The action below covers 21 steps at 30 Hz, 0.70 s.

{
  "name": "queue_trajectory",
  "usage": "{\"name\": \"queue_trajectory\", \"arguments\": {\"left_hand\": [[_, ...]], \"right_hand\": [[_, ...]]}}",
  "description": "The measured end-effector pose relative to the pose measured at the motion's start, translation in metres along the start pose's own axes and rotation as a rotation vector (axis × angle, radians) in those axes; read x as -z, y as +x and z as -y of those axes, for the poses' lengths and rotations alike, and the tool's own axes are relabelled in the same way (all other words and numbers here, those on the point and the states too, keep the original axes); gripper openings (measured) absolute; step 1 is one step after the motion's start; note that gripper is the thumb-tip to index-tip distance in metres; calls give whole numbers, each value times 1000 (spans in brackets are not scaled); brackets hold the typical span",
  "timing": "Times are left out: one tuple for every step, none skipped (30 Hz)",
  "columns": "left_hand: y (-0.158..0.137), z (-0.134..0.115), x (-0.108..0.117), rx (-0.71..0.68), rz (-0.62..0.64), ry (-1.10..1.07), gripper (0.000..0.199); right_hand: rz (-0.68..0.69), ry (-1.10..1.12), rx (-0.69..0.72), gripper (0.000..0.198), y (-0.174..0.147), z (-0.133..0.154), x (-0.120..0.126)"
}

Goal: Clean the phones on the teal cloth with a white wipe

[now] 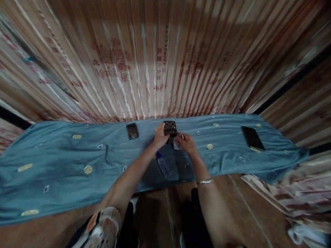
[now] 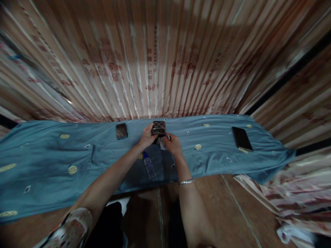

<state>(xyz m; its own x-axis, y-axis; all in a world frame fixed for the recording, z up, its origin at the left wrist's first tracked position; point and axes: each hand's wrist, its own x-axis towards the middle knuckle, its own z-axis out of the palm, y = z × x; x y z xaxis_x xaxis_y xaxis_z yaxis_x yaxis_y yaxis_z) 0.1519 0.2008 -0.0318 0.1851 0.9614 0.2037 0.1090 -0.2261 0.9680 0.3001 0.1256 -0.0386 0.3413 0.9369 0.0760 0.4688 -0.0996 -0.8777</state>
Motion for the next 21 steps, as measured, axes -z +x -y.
{"name": "queue_trajectory", "arguments": {"left_hand": [[2,0,-1,-20,9,24,52],[3,-1,-1,-40,18,52,51],[5,-1,-2,-54,23,78,51],[5,-2,-3,-59,21,94,51],[6,-2,-3,-56,14,107,51],[6,-3,-4,-50,5,118,52],[5,-3,-4,-43,-2,126,54],[4,-3,-4,-38,-6,132,57],[2,-3,-3,-37,-6,132,60],[-1,-2,-2,-35,-3,128,62],[-5,-1,1,-25,-5,119,65],[-10,0,4,-11,-11,107,67],[-17,2,9,17,-24,97,69],[-24,3,15,49,-51,89,71],[-32,5,22,67,-70,85,73],[-41,7,30,74,-86,86,72],[-50,9,37,86,-107,86,71],[-59,10,45,98,-127,81,69],[-69,10,53,110,-146,62,67],[-80,9,59,121,-166,30,65],[-90,8,65,131,-183,-8,63]], "right_hand": [[1,35,-3,37,2,-2,-1],[1,63,-5,38,4,-4,-3],[0,82,-7,39,5,-5,-4],[0,95,-7,40,7,-7,-5],[2,105,-5,40,8,-8,-5],[7,115,-2,40,9,-9,-6],[12,128,0,39,10,-11,-6],[16,140,0,39,11,-12,-6],[18,155,-5,38,11,-13,-5],[16,175,-14,38,11,-14,-4],[11,201,-28,37,11,-15,-3],[4,228,-42,37,10,-16,-1],[-3,255,-54,38,9,-16,1],[-9,279,-64,38,7,-17,3],[-13,295,-68,40,5,-17,6],[-12,307,-70,42,3,-16,8],[-6,327,-76,44,0,-15,9],[10,366,-94,46,-3,-13,10],[28,409,-109,48,-7,-11,10],[50,454,-118,50,-12,-7,10],[73,495,-121,51,-17,-3,8]]}}
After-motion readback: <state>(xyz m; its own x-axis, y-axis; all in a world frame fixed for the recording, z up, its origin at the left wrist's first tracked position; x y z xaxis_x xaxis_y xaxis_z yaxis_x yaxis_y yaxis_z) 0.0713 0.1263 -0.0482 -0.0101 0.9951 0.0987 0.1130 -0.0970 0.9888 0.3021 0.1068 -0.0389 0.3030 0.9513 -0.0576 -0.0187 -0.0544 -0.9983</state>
